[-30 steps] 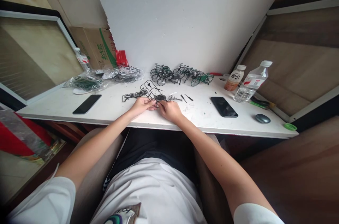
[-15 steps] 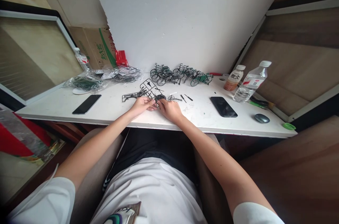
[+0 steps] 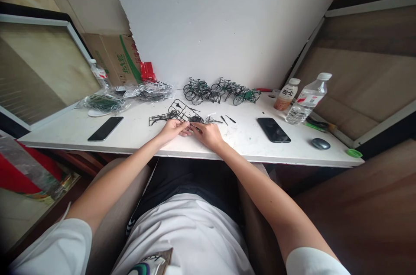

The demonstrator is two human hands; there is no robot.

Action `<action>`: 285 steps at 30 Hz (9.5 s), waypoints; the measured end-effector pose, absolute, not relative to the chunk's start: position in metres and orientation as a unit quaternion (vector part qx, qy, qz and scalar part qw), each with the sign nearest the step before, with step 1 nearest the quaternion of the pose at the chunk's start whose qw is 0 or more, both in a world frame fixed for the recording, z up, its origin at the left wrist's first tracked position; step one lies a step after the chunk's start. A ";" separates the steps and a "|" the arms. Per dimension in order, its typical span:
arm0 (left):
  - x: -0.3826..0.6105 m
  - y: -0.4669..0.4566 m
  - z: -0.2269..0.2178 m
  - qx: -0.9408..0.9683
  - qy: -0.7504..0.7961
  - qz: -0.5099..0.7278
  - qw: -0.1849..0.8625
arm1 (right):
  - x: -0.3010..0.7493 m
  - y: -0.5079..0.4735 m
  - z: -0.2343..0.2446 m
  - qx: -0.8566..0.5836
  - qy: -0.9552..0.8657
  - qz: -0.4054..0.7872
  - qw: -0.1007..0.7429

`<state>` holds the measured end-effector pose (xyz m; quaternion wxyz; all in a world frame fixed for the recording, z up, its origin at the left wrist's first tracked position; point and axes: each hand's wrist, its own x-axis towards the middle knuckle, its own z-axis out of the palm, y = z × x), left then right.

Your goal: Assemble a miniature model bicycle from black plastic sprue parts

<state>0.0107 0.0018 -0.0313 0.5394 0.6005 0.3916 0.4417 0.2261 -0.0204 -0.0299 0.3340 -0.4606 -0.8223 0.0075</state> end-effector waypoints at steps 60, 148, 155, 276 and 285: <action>-0.005 -0.043 -0.045 0.719 0.379 0.506 0.289 | 0.192 -0.056 -0.007 -0.473 -0.803 -0.004 0.363; 0.011 -0.080 -0.004 0.637 0.372 0.562 0.375 | 0.196 -0.055 0.005 -0.442 -0.774 0.008 0.453; 0.006 -0.058 -0.011 0.573 0.400 0.574 0.427 | 0.202 -0.050 0.004 -0.416 -0.836 -0.030 0.356; 0.017 -0.076 0.004 0.513 0.344 0.565 0.547 | 0.214 -0.040 0.002 -0.270 -0.801 -0.277 0.457; 0.017 -0.080 0.000 0.544 0.371 0.532 0.533 | 0.217 -0.041 0.008 -0.260 -0.826 -0.321 0.382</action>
